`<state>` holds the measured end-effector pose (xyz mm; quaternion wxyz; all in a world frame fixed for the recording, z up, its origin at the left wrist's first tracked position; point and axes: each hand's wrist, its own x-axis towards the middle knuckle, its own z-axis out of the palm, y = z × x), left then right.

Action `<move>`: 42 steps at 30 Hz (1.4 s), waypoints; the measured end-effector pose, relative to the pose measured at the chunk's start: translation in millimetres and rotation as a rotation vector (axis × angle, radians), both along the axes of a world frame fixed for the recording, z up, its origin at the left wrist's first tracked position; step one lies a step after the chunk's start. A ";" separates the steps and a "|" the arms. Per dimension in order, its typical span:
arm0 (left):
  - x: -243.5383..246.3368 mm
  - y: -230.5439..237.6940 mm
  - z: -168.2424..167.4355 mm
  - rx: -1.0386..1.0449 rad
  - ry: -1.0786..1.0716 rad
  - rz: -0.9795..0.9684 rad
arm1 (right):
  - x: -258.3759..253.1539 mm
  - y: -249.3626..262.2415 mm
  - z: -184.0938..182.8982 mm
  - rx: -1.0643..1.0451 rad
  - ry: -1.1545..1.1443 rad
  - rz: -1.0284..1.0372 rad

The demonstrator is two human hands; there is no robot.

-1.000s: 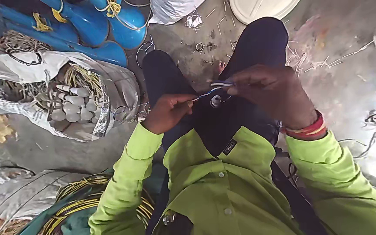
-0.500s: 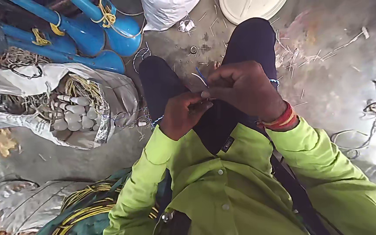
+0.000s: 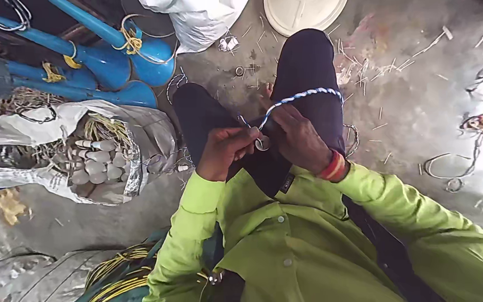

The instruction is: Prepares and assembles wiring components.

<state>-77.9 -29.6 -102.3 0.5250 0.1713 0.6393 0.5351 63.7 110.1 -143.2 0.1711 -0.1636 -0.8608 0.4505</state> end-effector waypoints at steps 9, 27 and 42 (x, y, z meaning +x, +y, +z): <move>-0.2 -8.3 10.2 0.099 -0.086 -0.015 | -27.2 13.6 -26.7 -0.247 0.386 0.248; 0.3 -10.4 5.7 0.047 0.422 0.044 | 10.2 -16.1 8.3 -0.869 -0.104 -0.166; 26.3 -10.1 -5.7 0.089 0.470 0.173 | -4.7 -47.8 9.8 -1.454 0.091 -0.452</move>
